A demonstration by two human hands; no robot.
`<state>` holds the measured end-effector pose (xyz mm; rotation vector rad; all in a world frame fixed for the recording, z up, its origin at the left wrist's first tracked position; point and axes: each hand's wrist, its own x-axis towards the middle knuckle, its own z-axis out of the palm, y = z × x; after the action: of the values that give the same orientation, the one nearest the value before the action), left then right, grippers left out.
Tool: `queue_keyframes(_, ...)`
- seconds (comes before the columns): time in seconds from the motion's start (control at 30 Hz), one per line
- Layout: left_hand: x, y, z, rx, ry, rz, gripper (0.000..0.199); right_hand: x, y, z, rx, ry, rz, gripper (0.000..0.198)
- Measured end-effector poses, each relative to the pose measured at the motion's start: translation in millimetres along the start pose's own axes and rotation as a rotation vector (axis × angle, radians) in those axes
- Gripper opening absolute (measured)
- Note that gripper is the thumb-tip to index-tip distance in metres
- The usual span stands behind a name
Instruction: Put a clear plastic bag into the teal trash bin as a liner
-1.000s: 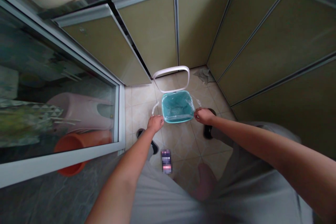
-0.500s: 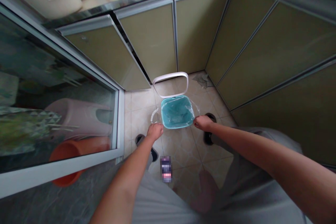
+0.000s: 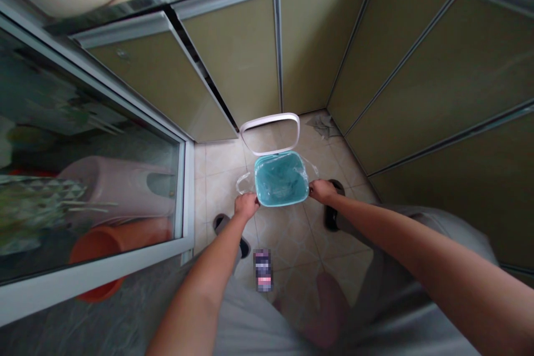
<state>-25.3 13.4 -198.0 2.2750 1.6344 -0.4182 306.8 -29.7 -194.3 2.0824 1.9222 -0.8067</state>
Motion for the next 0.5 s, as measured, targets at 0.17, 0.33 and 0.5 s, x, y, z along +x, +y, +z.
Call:
queue_keyframes(0.17,12,-9,3,-0.122,-0.016,-0.072,0.01,26,9,10,0.184,0.026,0.04,0.022)
queue_keyframes(0.33,31,-36,-17,-0.423,0.102,-0.221,0.011,52,19,2,0.457,0.144,0.271,0.028)
queue_keyframes(0.5,72,-46,-31,-0.645,0.103,-0.329,0.053,73,10,-16,0.718,0.215,0.335,0.056)
